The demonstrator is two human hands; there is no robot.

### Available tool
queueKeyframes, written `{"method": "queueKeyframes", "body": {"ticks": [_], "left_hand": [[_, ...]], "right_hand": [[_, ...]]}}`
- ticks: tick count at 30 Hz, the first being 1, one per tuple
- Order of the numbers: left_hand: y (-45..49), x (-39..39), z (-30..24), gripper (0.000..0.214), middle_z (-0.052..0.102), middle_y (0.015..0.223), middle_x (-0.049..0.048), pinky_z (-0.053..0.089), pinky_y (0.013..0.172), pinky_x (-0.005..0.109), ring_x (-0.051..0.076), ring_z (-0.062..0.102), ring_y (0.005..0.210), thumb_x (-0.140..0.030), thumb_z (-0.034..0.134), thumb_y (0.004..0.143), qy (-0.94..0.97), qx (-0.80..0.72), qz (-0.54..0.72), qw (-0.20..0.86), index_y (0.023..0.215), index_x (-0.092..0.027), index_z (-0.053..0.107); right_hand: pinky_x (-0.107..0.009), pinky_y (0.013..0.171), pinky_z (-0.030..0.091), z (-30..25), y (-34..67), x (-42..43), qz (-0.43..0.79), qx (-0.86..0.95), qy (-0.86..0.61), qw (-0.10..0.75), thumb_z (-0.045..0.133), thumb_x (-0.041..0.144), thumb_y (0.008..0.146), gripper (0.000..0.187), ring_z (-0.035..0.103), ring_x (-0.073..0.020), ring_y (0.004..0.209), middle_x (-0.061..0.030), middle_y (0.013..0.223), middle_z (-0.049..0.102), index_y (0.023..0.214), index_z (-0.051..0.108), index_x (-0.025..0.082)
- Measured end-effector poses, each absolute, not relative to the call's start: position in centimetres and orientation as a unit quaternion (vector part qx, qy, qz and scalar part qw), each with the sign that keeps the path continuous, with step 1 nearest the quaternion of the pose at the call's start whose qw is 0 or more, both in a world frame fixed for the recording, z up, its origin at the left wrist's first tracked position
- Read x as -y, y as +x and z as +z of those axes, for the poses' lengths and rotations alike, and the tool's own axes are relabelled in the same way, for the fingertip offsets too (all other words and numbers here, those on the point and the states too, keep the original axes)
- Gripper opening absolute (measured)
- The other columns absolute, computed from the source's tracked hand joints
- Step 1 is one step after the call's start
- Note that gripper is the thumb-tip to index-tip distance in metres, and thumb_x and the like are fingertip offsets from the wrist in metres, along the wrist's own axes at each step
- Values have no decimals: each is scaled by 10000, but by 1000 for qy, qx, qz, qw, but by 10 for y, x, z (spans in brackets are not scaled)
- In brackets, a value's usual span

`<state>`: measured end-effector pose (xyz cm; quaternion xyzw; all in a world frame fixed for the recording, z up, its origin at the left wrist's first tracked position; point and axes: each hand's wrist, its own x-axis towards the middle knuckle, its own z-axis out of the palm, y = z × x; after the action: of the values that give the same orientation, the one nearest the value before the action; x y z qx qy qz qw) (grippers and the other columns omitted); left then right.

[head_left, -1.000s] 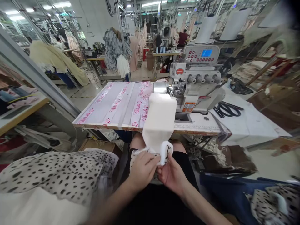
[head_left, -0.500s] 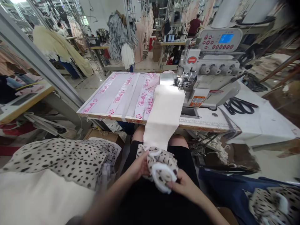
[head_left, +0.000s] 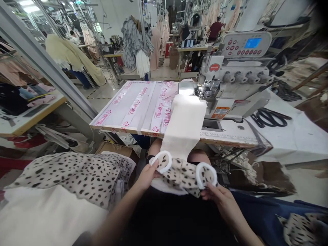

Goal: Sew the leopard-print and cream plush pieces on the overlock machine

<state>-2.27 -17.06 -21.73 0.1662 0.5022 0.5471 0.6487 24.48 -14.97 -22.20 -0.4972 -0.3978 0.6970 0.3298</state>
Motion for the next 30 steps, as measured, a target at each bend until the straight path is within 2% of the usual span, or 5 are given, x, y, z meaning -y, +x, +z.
{"method": "queueKeyframes", "body": {"ticks": [5, 11, 16, 23, 30], "left_hand": [[-15, 174, -211, 520, 612, 1025, 127, 496, 672, 265, 205, 605, 841, -450, 672, 693, 180, -507, 581, 611, 1066, -109, 549], [-3, 166, -198, 376, 623, 1003, 94, 507, 632, 276, 190, 612, 788, -246, 668, 728, 85, -418, 646, 633, 1063, -151, 527], [-10, 162, -199, 249, 625, 995, 81, 522, 626, 276, 167, 608, 773, -175, 534, 822, 72, -392, 641, 656, 1070, -179, 551], [-7, 161, -197, 290, 572, 1128, 79, 529, 704, 312, 184, 586, 894, -160, 467, 855, 81, -375, 649, 657, 1132, -205, 541], [-10, 164, -203, 341, 491, 1250, 84, 517, 731, 292, 191, 555, 986, -174, 458, 865, 85, -334, 656, 671, 1200, -226, 499]], "right_hand": [[-254, 514, 522, -233, 237, 146, 727, 241, -479, 429, 776, 312, 588, 248, 623, -178, 617, -47, 661, 653, 711, 665, 126], [-199, 497, 502, -219, 223, 143, 725, 214, -435, 489, 769, 273, 610, 265, 598, -120, 556, -27, 639, 645, 786, 638, 123], [-186, 474, 455, -216, 225, 144, 699, 265, -425, 510, 734, 320, 657, 249, 561, -98, 509, -10, 585, 622, 714, 579, 134], [-209, 512, 440, -220, 228, 149, 690, 285, -423, 514, 708, 332, 689, 244, 567, -117, 575, -14, 646, 628, 777, 581, 143], [-208, 527, 437, -226, 232, 150, 706, 261, -413, 512, 721, 318, 673, 226, 558, -116, 602, -8, 669, 618, 782, 608, 155]]}}
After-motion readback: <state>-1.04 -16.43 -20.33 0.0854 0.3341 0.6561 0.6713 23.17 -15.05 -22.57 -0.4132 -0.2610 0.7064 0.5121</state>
